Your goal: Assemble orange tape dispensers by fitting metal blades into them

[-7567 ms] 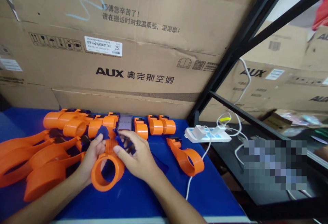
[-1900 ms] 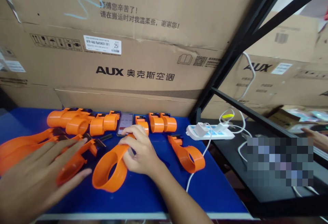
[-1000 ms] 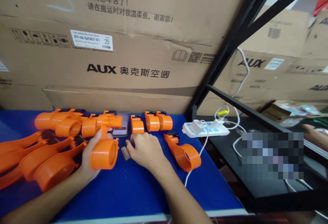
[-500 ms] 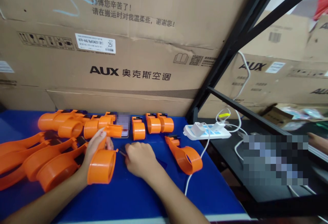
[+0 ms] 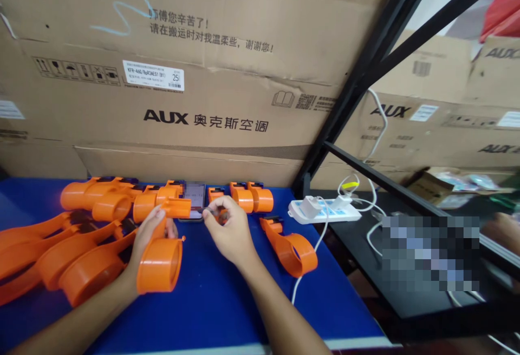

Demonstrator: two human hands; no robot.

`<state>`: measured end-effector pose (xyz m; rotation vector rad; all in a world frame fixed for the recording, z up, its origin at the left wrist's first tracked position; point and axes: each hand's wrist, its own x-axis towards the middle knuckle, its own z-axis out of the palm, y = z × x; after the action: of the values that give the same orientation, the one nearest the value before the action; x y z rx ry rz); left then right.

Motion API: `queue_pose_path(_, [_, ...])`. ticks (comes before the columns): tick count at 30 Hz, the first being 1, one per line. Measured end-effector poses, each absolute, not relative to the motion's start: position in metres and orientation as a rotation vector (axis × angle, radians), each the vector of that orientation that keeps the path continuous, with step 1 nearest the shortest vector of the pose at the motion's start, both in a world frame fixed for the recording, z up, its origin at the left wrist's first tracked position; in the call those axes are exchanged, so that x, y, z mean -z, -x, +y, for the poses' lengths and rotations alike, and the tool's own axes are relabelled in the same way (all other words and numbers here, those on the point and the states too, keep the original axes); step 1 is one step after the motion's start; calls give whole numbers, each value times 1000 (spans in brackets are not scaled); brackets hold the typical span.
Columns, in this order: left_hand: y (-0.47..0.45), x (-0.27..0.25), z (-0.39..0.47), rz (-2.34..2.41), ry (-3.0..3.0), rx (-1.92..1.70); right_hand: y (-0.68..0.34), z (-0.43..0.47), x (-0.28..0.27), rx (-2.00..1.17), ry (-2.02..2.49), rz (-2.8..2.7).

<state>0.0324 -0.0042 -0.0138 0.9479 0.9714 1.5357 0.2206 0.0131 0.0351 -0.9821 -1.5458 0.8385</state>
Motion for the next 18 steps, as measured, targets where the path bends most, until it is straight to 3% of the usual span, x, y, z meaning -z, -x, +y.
queue_pose_path(7, [-36, 2, -11, 996, -913, -1517, -214, 13, -32, -1095, 856, -1395])
queue_pose_path(18, [-36, -1, -12, 969, -892, -1492, -214, 11, -31, -849, 977, -1585])
